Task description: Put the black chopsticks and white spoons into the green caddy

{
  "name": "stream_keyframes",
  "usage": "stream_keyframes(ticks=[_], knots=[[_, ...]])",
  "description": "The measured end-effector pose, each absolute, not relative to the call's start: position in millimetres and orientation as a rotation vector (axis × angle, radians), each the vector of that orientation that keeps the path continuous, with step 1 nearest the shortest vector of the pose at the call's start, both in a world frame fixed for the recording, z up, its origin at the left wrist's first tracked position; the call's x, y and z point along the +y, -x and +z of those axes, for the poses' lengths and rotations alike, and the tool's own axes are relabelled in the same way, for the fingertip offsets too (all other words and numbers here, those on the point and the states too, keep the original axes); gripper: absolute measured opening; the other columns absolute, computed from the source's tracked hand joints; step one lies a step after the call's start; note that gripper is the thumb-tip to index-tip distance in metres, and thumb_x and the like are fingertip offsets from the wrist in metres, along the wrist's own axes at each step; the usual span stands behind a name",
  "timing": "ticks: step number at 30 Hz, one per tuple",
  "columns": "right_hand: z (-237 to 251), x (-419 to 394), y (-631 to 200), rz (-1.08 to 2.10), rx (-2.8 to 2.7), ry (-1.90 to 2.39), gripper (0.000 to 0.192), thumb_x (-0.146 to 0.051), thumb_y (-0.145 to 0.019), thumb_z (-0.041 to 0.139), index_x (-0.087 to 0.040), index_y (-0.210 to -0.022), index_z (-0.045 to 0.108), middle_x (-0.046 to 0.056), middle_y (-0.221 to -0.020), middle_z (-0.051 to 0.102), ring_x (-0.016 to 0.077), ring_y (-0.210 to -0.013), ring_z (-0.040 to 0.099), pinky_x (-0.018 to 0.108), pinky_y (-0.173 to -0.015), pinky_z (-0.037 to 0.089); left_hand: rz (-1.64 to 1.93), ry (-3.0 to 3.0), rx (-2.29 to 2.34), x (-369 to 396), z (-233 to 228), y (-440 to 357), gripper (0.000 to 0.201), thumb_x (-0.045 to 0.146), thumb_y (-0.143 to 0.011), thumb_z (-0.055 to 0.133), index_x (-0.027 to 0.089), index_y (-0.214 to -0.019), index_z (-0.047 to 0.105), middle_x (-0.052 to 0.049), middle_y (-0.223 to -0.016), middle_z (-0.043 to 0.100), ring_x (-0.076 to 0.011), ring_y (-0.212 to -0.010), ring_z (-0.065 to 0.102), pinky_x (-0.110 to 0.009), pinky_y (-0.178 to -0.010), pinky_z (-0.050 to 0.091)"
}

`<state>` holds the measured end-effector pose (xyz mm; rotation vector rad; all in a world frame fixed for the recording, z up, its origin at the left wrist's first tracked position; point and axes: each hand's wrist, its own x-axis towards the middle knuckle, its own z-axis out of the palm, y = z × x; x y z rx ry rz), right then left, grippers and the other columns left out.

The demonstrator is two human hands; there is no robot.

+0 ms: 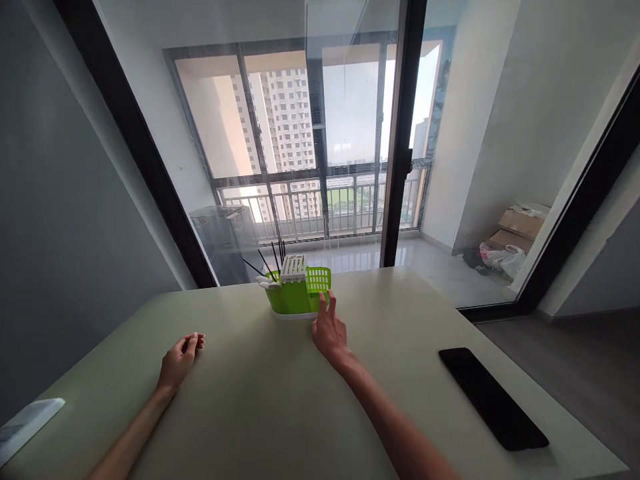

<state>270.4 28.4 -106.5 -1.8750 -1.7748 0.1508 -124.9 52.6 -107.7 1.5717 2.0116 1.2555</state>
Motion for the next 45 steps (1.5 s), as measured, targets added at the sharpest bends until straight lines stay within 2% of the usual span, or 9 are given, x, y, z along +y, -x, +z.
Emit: stream_keyframes(ticks=[4, 13, 20, 28, 33, 36, 40, 42, 45], knots=[[-113, 63, -267, 0.138, -1.851, 1.98, 0.081, -0.013, -0.085, 0.049, -0.034, -0.157, 0.02, 0.01, -0.162, 0.023, 0.0262, -0.11, 0.06, 0.034, -0.075, 0.051, 1.181, -1.647, 2.032, 54, -110, 121, 0.043, 0.059, -0.082, 0.047, 0.023, -0.088, 0.069, -0.005, -0.087, 0.076, -0.025, -0.084, 0.071, -0.032, -0.082, 0.053], [-134, 72, -308, 0.005, -1.897, 2.137, 0.089, -0.016, -0.086, 0.057, -0.045, -0.158, 0.011, 0.002, -0.167, 0.013, 0.0317, -0.119, 0.051, 0.04, -0.082, 0.05, 1.128, -1.74, 2.047, 54, -113, 125, 0.043, 0.057, -0.084, 0.043, 0.023, -0.088, 0.069, -0.005, -0.087, 0.076, -0.0233, -0.081, 0.071, -0.029, -0.077, 0.053], [-142, 78, -372, -0.028, -1.86, 2.288, 0.083, -0.012, -0.087, 0.043, -0.042, -0.158, 0.013, 0.001, -0.168, 0.01, 0.0315, -0.116, 0.055, 0.043, -0.081, 0.05, 1.14, -1.766, 2.038, 54, -115, 128, 0.042, 0.058, -0.084, 0.042, 0.025, -0.086, 0.068, -0.004, -0.085, 0.077, -0.0232, -0.079, 0.071, -0.029, -0.076, 0.053], [-135, 68, -446, -0.053, -1.769, 2.403, 0.078, -0.013, -0.087, 0.04, -0.036, -0.159, 0.021, 0.005, -0.168, 0.012, 0.0316, -0.117, 0.057, 0.044, -0.078, 0.05, 1.17, -1.761, 2.007, 52, -118, 129, 0.043, 0.057, -0.084, 0.041, 0.024, -0.085, 0.068, -0.004, -0.084, 0.076, -0.0217, -0.076, 0.071, -0.027, -0.072, 0.052], [-146, 50, -439, -0.057, -1.639, 2.429, 0.081, -0.026, -0.092, 0.042, -0.03, -0.161, -0.002, 0.011, -0.168, -0.005, 0.0344, -0.121, 0.055, 0.044, -0.078, 0.051, 1.167, -1.752, 2.002, 51, -119, 130, 0.042, 0.057, -0.084, 0.041, 0.025, -0.085, 0.069, -0.004, -0.087, 0.076, -0.0218, -0.078, 0.071, -0.027, -0.072, 0.052], [-171, 32, -403, -0.076, -1.626, 2.364, 0.082, -0.037, -0.095, 0.04, -0.023, -0.16, -0.009, 0.014, -0.167, -0.009, 0.034, -0.129, 0.051, 0.044, -0.088, 0.049, 1.165, -1.761, 2.007, 51, -118, 129, 0.04, 0.056, -0.083, 0.042, 0.026, -0.084, 0.069, -0.003, -0.086, 0.076, -0.0226, -0.078, 0.07, -0.027, -0.073, 0.051], [-201, 12, -347, -0.132, -1.772, 2.1, 0.065, -0.044, -0.1, 0.027, -0.013, -0.157, 0.027, 0.014, -0.166, 0.015, 0.0284, -0.149, 0.027, 0.043, -0.115, 0.028, 1.152, -1.767, 2.024, 49, -115, 127, 0.039, 0.056, -0.083, 0.043, 0.027, -0.083, 0.069, -0.002, -0.085, 0.077, -0.0223, -0.076, 0.07, -0.027, -0.072, 0.051], [-204, 7, -330, -0.072, -1.899, 2.045, 0.062, -0.047, -0.101, 0.025, -0.014, -0.151, 0.042, 0.012, -0.163, 0.029, 0.0283, -0.149, 0.025, 0.045, -0.12, 0.019, 1.14, -1.768, 2.027, 49, -114, 126, 0.04, 0.056, -0.083, 0.043, 0.027, -0.083, 0.069, -0.002, -0.085, 0.077, -0.0218, -0.075, 0.069, -0.027, -0.072, 0.051], [-198, 3, -321, -0.005, -1.971, 2.005, 0.06, -0.047, -0.102, 0.027, -0.018, -0.15, 0.045, 0.009, -0.16, 0.036, 0.0284, -0.149, 0.027, 0.047, -0.121, 0.015, 1.135, -1.754, 2.036, 49, -113, 125, 0.041, 0.056, -0.083, 0.042, 0.026, -0.085, 0.069, -0.002, -0.086, 0.077, -0.022, -0.076, 0.07, -0.027, -0.072, 0.052]])
